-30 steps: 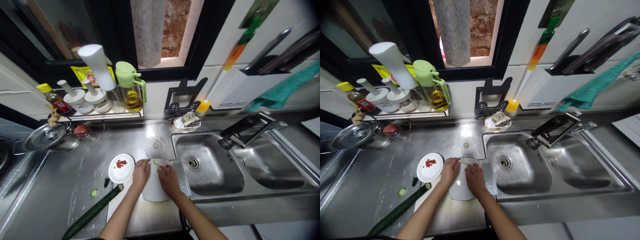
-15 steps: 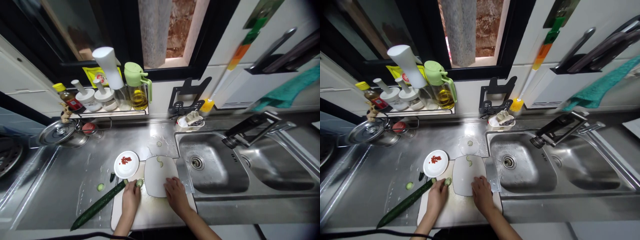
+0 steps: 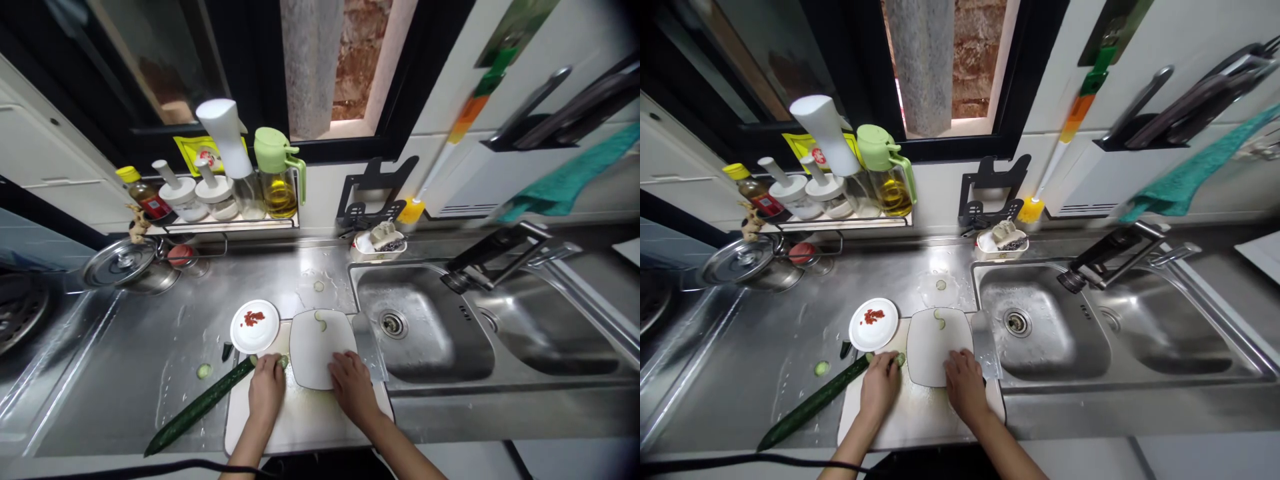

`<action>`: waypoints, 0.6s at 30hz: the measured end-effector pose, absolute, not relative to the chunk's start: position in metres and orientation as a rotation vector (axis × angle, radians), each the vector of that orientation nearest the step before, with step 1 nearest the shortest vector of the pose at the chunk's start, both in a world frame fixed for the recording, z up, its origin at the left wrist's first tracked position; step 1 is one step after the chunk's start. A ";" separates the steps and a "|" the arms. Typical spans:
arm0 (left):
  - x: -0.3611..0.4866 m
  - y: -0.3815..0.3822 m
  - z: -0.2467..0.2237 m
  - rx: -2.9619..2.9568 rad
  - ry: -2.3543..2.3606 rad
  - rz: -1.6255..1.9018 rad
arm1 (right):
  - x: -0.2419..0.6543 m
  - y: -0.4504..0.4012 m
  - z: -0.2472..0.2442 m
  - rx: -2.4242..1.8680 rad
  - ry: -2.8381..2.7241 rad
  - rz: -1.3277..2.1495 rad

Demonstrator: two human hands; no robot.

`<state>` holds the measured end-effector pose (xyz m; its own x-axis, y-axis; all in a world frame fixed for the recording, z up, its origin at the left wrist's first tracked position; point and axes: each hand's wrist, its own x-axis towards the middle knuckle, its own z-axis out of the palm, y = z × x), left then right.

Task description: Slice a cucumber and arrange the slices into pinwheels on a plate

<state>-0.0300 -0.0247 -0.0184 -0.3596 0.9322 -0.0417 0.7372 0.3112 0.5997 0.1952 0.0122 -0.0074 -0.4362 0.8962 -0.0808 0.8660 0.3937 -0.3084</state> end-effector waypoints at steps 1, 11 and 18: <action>-0.030 -0.025 -0.018 1.483 2.194 0.711 | 0.195 0.012 -0.007 -1.617 -2.538 0.476; -0.035 -0.022 -0.002 1.235 1.963 0.853 | 0.186 0.012 0.000 -1.618 -2.385 0.670; -0.018 -0.008 0.017 0.995 1.591 0.891 | 0.163 0.025 0.008 -1.406 -2.090 1.002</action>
<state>-0.0182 -0.0079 0.0165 -0.1445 0.9200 -0.3644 0.1698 0.3858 0.9068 0.1632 0.0249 0.0082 -0.3951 0.9176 -0.0440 0.6092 0.2258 -0.7601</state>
